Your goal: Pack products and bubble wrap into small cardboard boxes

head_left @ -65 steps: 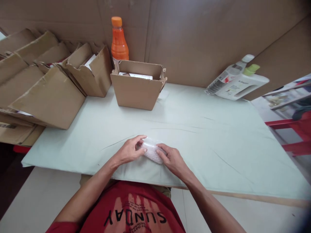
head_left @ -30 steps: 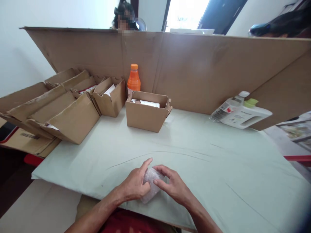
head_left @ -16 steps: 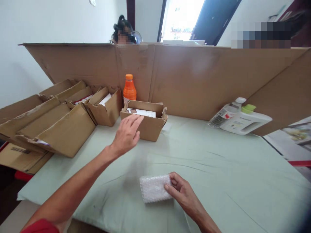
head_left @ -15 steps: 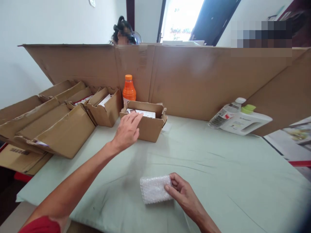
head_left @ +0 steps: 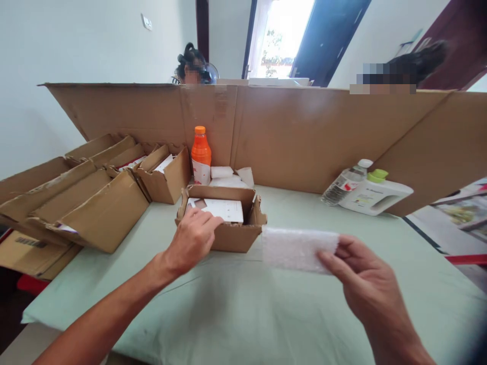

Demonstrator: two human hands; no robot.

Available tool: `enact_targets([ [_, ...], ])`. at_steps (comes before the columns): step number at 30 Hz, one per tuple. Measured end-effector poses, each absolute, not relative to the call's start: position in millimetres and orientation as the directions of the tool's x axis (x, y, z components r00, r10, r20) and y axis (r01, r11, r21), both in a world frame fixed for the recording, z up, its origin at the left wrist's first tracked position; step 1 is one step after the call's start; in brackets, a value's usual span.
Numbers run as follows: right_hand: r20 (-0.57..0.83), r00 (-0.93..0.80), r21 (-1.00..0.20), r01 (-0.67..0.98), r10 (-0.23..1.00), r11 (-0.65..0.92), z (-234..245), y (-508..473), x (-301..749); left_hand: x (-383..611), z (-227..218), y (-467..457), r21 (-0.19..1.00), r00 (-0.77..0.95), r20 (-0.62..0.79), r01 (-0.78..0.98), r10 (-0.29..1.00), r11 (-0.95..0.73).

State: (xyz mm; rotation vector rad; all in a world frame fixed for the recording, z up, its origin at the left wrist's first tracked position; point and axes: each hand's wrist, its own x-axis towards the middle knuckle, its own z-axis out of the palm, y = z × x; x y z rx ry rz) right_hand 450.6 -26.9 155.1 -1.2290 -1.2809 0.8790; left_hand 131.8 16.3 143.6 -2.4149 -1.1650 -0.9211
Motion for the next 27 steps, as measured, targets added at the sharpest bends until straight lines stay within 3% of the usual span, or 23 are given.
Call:
enact_targets([
  [3, 0.331, 0.155, -0.932, 0.208, 0.931, 0.297, 188, -26, 435, 136, 148, -29, 0.022, 0.472, 0.655, 0.769, 0.59, -0.639],
  [6, 0.407, -0.022, -0.854, 0.346, 0.913, 0.389, 209, -12, 411, 140, 148, -56, 0.034, 0.472, 0.659, 0.758, 0.585, -0.651],
  [8, 0.361, -0.179, -0.768, 0.5, 0.915, 0.401, 218, 2, 397, 141, 147, -63, 0.049, 0.471, 0.663, 0.748, 0.582, -0.661],
  [10, 0.259, -0.249, -0.563, 0.746, 0.933, 0.355, 225, 14, 387, 142, 145, -65, 0.059, 0.466, 0.672, 0.741, 0.575, -0.669],
  [12, 0.181, -0.212, -0.206, 0.947, 0.96, 0.248, 232, 21, 375, 142, 144, -65, 0.059, 0.46, 0.681, 0.741, 0.57, -0.669],
  [14, 0.142, -0.176, 0.108, 0.981, 0.974, 0.162, 236, 24, 360, 142, 144, -65, 0.051, 0.456, 0.683, 0.749, 0.57, -0.661],
  [16, 0.069, -0.207, 0.261, 0.948, 0.976, 0.183, 234, 25, 342, 143, 143, -65, 0.045, 0.452, 0.679, 0.761, 0.579, -0.647],
  [20, -0.048, -0.267, 0.277, 0.922, 0.963, 0.269, 217, 30, 317, 143, 140, -66, 0.042, 0.446, 0.672, 0.774, 0.591, -0.631],
  [24, -0.074, -0.29, 0.203, 0.932, 0.954, 0.299, 209, 32, 320, 140, 138, -68, 0.038, 0.469, 0.657, 0.762, 0.59, -0.647],
  [27, -0.076, -0.267, 0.22, 0.935, 0.961, 0.278, 211, 29, 324, 139, 140, -69, 0.056, 0.48, 0.639, 0.751, 0.602, -0.658],
])
